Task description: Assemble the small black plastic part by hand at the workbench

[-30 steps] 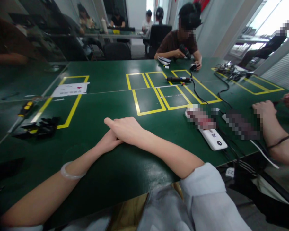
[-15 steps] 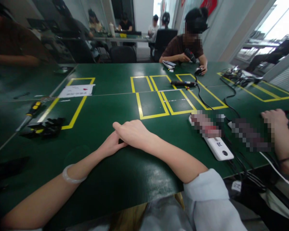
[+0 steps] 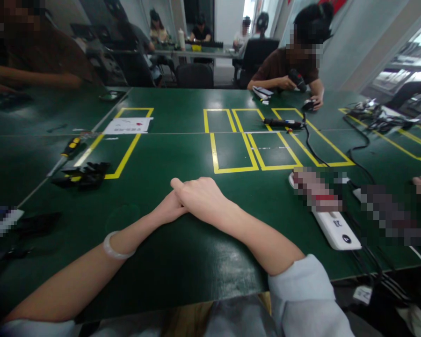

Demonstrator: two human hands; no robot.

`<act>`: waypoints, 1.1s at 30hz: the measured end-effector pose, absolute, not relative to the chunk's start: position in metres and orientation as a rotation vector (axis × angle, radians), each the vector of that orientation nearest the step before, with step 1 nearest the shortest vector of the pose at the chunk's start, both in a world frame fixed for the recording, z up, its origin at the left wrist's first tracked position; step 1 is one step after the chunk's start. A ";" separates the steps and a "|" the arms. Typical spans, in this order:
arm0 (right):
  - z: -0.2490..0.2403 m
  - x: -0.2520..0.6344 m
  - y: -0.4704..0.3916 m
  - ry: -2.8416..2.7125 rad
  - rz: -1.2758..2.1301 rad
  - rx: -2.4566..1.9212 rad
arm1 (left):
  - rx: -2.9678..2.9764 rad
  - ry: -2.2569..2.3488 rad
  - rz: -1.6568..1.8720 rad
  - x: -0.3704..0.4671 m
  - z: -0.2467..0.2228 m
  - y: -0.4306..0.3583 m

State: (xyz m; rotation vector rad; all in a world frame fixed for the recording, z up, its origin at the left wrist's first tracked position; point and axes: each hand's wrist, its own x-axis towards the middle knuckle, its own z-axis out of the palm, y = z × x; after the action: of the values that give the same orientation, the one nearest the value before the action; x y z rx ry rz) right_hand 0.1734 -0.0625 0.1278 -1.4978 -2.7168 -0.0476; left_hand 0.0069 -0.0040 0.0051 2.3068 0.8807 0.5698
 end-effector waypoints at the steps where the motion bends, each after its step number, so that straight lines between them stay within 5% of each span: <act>1: 0.127 0.174 -0.063 -2.707 -0.047 -1.488 | 2.313 0.876 0.582 0.007 0.005 -0.004; 33: 0.126 0.176 -0.064 -2.670 -0.018 -1.445 | 2.310 0.828 0.568 0.007 0.003 -0.002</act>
State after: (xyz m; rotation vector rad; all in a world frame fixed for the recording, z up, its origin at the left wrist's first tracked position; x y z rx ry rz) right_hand 0.1761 -0.0643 0.1264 -1.4448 -2.6697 -0.0177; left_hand 0.0066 -0.0015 0.0030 2.3096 0.8281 0.5681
